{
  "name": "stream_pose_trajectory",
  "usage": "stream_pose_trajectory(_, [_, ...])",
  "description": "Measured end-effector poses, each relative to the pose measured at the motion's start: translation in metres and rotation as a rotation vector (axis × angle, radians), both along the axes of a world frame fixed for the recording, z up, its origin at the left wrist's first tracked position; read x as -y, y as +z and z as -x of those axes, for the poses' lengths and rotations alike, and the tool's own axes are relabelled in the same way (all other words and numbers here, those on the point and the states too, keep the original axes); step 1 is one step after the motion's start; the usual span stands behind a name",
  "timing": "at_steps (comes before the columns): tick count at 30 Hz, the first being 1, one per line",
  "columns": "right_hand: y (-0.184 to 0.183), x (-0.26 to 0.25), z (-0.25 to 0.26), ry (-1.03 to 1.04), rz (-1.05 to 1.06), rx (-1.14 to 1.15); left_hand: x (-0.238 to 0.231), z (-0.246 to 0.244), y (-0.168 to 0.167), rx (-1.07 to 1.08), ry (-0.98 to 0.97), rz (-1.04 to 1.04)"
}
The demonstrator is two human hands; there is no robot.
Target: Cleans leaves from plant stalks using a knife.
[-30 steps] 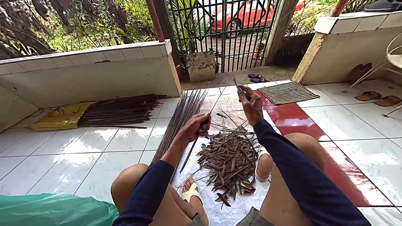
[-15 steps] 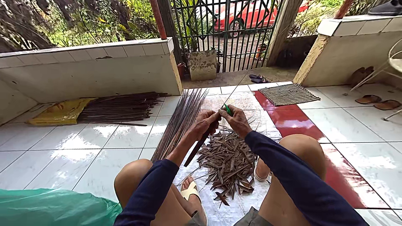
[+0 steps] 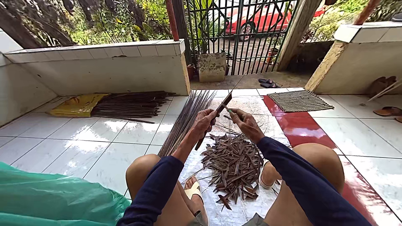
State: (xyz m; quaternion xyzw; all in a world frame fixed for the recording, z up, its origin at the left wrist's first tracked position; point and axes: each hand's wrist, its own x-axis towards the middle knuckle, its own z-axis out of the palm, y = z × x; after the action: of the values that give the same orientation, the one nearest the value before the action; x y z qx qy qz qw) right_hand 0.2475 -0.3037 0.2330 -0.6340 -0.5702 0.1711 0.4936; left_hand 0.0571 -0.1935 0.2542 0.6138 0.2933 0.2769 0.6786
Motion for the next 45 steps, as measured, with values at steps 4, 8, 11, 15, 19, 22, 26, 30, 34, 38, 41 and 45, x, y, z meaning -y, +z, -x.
stream_pose_trajectory(4, [-0.004, 0.002, 0.006, 0.118, 0.017, 0.010, 0.001, -0.001, 0.004, 0.060, -0.027, 0.072])
stream_pose_trajectory(8, [-0.005, 0.001, 0.007, 0.140, 0.005, 0.029, 0.002, 0.002, 0.004, 0.067, -0.062, 0.125])
stream_pose_trajectory(11, [-0.002, 0.002, 0.008, 0.127, 0.006, 0.046, 0.002, 0.004, 0.005, 0.073, -0.098, 0.161])
stream_pose_trajectory(15, [0.001, 0.003, 0.005, 0.126, -0.002, 0.086, 0.000, 0.007, 0.005, 0.089, -0.158, 0.204])
stream_pose_trajectory(19, [0.003, 0.002, -0.001, 0.102, -0.011, 0.112, 0.002, 0.009, 0.007, 0.111, -0.206, 0.224])
stream_pose_trajectory(22, [0.003, 0.003, 0.000, 0.072, -0.012, 0.124, 0.002, 0.008, 0.006, 0.094, -0.193, 0.217])
stream_pose_trajectory(26, [-0.003, 0.001, 0.003, -0.015, -0.027, 0.185, 0.004, 0.006, 0.005, 0.062, -0.162, 0.207])
stream_pose_trajectory(30, [-0.003, 0.001, 0.006, -0.089, -0.031, 0.240, 0.006, 0.004, 0.005, 0.044, -0.152, 0.213])
stream_pose_trajectory(34, [-0.005, 0.000, 0.008, -0.195, -0.010, 0.294, 0.008, 0.004, 0.005, 0.029, -0.126, 0.206])
stream_pose_trajectory(38, [-0.004, -0.002, 0.006, -0.295, -0.006, 0.309, 0.010, 0.004, 0.006, -0.005, -0.119, 0.157])
stream_pose_trajectory(41, [-0.001, -0.005, -0.009, -0.348, 0.009, 0.245, 0.011, 0.006, 0.004, -0.033, -0.140, 0.131])
stream_pose_trajectory(45, [0.008, -0.007, -0.030, -0.479, -0.017, 0.163, 0.009, 0.008, 0.002, -0.055, -0.145, 0.123])
